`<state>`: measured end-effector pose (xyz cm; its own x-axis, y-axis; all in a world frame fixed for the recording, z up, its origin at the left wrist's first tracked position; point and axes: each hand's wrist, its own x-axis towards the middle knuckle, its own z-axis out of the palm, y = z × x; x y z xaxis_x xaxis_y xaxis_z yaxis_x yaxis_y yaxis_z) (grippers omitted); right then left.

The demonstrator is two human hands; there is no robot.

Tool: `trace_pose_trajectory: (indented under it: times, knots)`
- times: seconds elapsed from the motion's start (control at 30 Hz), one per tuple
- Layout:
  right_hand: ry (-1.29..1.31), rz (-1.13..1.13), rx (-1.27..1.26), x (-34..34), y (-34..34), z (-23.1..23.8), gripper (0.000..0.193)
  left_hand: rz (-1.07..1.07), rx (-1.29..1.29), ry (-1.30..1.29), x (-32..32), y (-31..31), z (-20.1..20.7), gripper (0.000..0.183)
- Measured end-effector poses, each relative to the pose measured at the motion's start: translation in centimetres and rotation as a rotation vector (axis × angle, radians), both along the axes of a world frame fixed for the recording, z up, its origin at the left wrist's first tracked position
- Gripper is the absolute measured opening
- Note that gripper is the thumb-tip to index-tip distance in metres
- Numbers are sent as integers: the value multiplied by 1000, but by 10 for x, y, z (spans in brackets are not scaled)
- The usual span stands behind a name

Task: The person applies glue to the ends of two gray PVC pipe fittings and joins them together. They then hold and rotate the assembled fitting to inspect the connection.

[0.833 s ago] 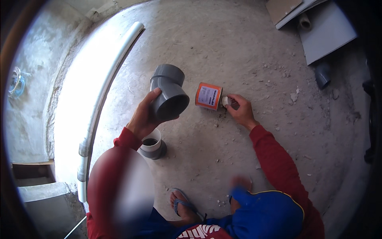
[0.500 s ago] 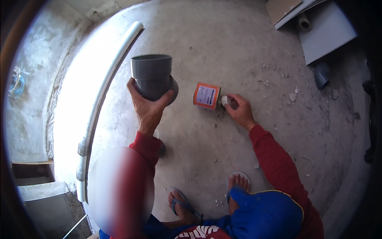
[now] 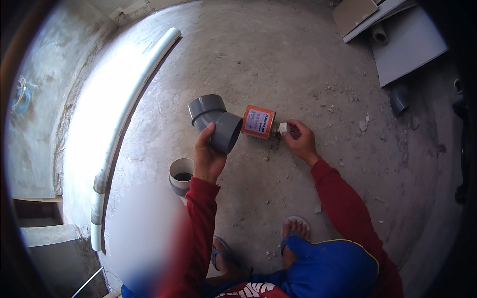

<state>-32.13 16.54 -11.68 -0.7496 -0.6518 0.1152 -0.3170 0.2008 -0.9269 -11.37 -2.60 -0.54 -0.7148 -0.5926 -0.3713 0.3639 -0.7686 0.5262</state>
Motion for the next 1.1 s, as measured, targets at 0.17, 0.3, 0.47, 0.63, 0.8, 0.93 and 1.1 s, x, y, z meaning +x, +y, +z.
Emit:
trace_pose_trajectory:
  times: [0.17, 0.3, 0.47, 0.63, 0.8, 0.93, 1.1]
  knots:
    - [-8, 20, -15, -5, 0, -3, 34, -8, -88, -100, -4, -1, -10, 57]
    - [-127, -33, -53, -9, 1, -11, 31, -13, -76, -101, -6, -1, -13, 58]
    - [-176, -105, -40, -27, 17, -11, 31, -18, 102, -3, -11, -7, -22, 64]
    - [-374, -179, -76, -37, 34, 20, 29, 29, 145, 21, -16, -5, -34, 68]
    - [-405, -152, -109, -31, 38, 64, 29, 47, 130, 7, -22, 5, -37, 68]
    - [-356, 2, -221, -8, 23, 90, 31, 28, 99, -3, -25, 15, -32, 63]
    - [-21, 285, -101, 23, 2, 108, 38, -19, 88, 26, -28, 24, -21, 62]
